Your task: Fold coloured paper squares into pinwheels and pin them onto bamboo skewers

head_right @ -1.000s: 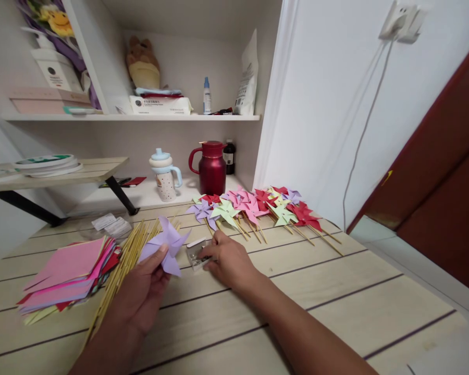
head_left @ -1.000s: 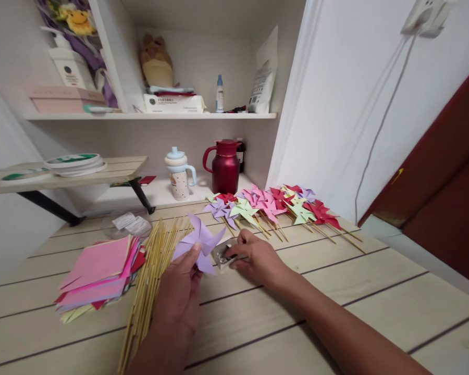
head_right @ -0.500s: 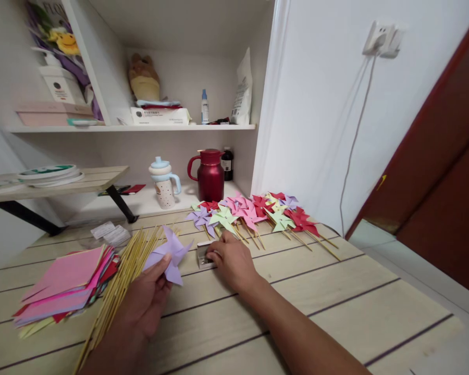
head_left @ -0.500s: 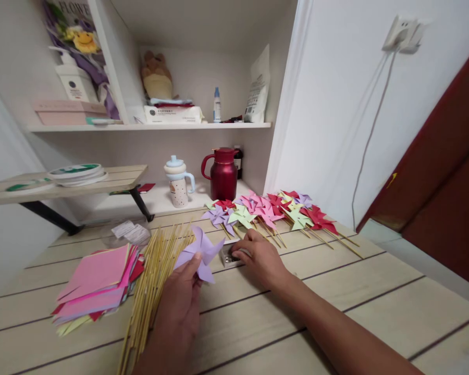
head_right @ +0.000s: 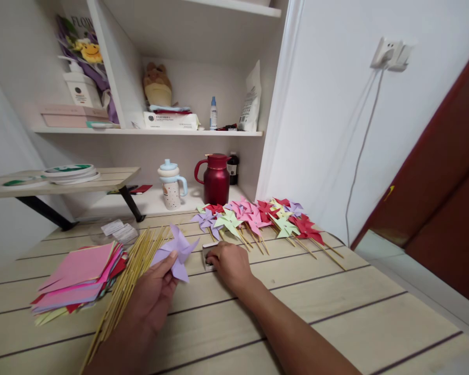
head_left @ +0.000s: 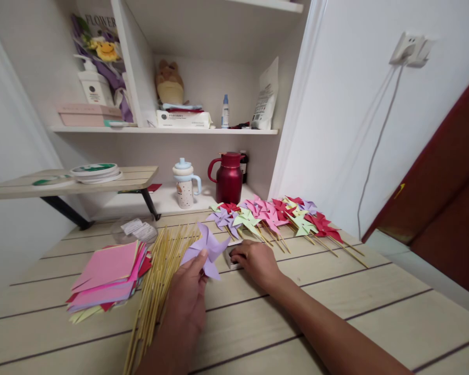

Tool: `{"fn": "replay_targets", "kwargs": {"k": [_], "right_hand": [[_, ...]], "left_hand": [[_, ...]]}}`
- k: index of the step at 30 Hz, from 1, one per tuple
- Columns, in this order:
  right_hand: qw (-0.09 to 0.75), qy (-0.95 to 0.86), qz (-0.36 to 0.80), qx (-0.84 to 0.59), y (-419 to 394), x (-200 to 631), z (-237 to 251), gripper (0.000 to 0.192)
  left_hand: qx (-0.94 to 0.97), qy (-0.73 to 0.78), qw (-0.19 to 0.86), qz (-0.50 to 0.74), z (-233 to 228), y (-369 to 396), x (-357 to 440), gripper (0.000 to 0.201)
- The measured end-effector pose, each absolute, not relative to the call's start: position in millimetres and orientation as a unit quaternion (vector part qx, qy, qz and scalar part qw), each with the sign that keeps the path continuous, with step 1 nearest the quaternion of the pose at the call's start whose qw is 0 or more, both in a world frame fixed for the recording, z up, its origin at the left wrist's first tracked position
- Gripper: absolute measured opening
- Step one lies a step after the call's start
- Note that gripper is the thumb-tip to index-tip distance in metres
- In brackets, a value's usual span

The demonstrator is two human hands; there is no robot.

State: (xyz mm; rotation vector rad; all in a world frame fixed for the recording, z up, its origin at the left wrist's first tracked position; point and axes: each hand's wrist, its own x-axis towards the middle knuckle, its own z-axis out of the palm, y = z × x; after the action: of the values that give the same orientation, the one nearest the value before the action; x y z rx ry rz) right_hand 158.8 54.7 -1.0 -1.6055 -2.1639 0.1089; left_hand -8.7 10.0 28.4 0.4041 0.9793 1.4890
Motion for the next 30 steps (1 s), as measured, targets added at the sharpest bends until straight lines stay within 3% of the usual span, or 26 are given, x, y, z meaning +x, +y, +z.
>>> {"fn": "replay_targets", "kwargs": {"k": [8, 21, 30], "right_hand": [[0.220, -0.778, 0.070, -0.585, 58, 154, -3, 0.016], [0.333, -0.715, 0.170, -0.590, 64, 162, -10, 0.019], [0.358, -0.704, 0.195, -0.582, 58, 170, -3, 0.024]], "left_hand": [[0.183, 0.417, 0.622, 0.637, 33, 7, -7, 0.016], [0.193, 0.417, 0.631, 0.626, 31, 7, -6, 0.016], [0.191, 0.417, 0.633, 0.623, 33, 7, -6, 0.018]]}}
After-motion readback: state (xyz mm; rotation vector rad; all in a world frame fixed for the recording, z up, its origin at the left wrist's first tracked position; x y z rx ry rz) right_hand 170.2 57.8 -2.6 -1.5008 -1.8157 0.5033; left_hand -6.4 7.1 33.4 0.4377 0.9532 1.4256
